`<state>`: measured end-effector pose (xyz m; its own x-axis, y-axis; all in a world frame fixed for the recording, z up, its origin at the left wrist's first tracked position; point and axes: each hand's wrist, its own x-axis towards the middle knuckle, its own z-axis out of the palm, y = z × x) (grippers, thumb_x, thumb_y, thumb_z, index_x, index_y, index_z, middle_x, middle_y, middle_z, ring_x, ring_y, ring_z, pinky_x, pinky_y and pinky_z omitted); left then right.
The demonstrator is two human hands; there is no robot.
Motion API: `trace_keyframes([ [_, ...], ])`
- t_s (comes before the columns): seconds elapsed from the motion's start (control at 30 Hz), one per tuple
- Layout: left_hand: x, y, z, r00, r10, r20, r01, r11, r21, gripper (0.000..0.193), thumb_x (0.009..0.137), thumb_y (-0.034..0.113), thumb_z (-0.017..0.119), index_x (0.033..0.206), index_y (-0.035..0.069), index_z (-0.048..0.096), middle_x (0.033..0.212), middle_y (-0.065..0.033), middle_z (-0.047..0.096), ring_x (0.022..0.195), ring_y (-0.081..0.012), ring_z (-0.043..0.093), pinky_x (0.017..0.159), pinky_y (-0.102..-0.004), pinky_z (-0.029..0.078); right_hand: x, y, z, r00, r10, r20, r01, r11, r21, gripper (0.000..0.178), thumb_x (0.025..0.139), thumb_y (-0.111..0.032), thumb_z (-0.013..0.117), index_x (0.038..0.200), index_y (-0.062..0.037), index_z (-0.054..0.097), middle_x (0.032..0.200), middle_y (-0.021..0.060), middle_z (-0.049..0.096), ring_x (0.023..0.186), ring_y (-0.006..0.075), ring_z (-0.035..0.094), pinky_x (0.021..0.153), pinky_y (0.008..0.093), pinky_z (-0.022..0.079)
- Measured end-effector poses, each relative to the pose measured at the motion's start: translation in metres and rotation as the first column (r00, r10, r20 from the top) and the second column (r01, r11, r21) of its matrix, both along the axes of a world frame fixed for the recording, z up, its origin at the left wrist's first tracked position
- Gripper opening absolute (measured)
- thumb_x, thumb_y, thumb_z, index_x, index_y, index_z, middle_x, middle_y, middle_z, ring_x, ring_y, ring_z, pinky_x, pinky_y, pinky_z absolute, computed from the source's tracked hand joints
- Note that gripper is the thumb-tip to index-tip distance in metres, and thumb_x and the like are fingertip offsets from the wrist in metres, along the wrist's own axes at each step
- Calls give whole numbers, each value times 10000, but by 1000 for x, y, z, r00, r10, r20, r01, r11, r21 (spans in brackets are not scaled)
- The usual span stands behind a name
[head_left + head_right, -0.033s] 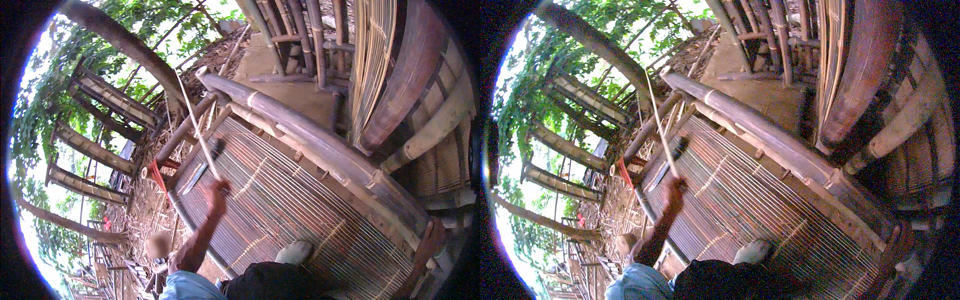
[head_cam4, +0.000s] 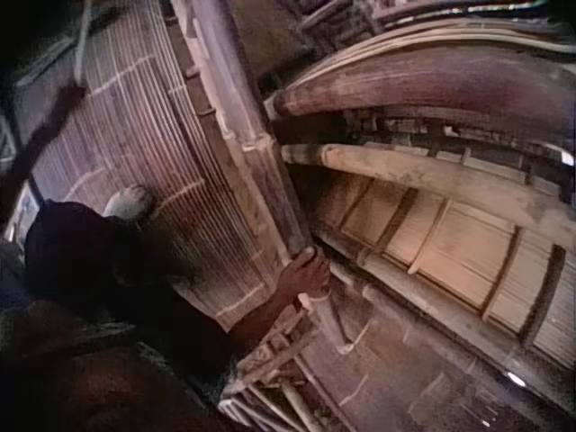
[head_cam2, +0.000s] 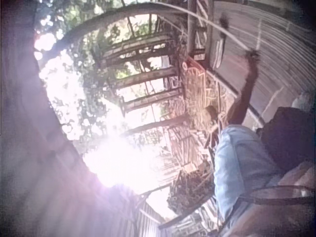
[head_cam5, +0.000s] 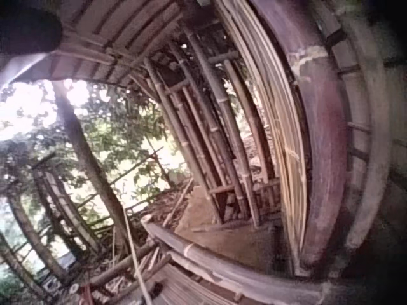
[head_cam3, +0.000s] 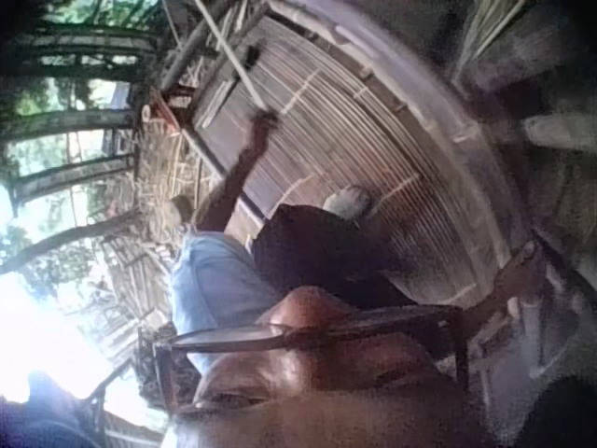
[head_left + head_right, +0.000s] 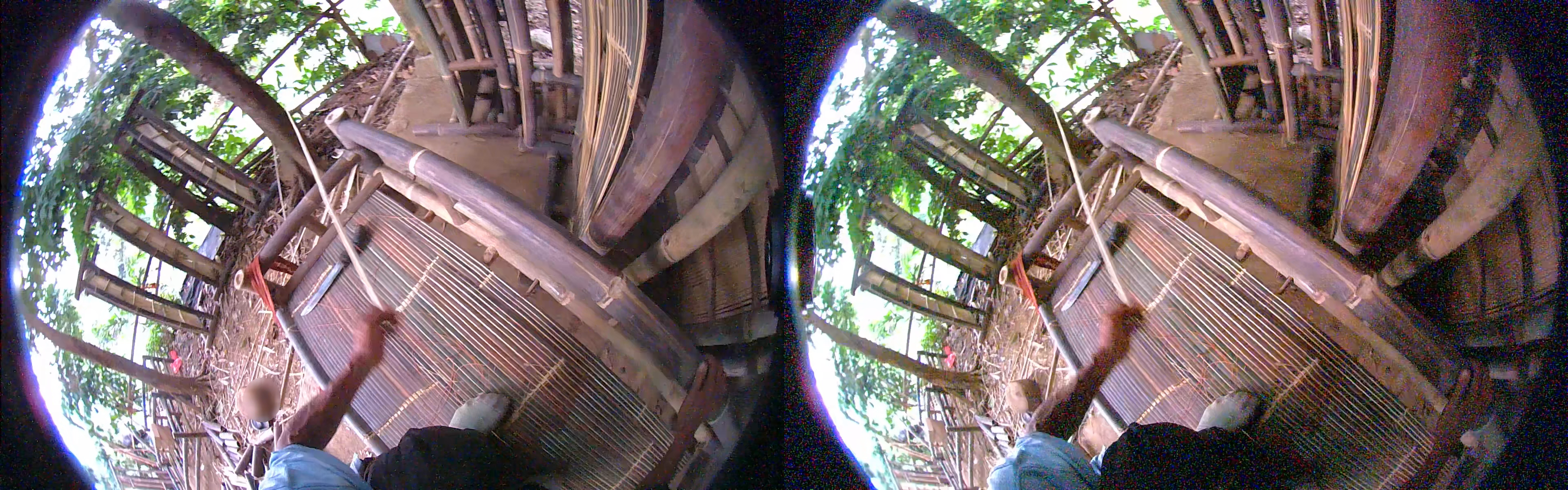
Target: The person constructs a bamboo structure by hand, tying thin bamboo slats together with cord and using a large knife to trim material.
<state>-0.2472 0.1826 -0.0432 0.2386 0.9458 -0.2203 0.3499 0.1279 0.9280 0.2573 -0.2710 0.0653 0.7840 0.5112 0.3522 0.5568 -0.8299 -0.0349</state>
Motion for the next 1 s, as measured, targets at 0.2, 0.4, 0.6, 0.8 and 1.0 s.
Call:
trace_keyframes([
  [0.2,22,-62,-20,837,321,442,-4,813,-583,301,926,316,529,860,36,617,843,-141,659,756,-231,619,741,-362,496,-13,-6,-5,988,115,100,-125,986,110,333,995,-250,520,1243,-41,595,1312,156,557,1232,334,491,1044,440,367],
  [0.4,86,-117,-20,876,-455,159,477,774,-415,409,950,339,428,1201,96,639,1007,-62,693,843,-140,603,747,-298,507,-119,0,-9,928,310,-206,-256,933,254,571,894,-223,658,1398,-67,440,1409,192,451,1299,358,431,1071,459,345],
  [0.6,173,-233,-45,493,-662,565,828,158,-537,578,1012,526,390,1422,125,464,1229,-52,582,1010,-149,546,875,-305,438,-197,27,-65,296,375,-879,-83,926,367,571,838,-221,688,1351,-65,492,1204,169,604,1096,313,606,944,421,478],
  [0.8,165,-212,-93,682,-452,576,726,324,-606,417,1011,347,419,1324,96,531,1172,-61,606,928,-123,576,760,-284,486,-166,-82,-136,433,196,-880,7,975,220,309,828,-244,702,1043,-25,669,864,135,685,867,300,671,831,411,518],
  [1.0,154,-119,-63,742,-146,654,552,687,-472,361,986,258,554,1256,19,544,942,-27,607,836,-151,581,793,-305,487,-110,-201,-169,888,232,-396,-200,972,120,366,913,-303,646,1127,-7,616,1154,190,603,1085,358,571,975,461,440],
])
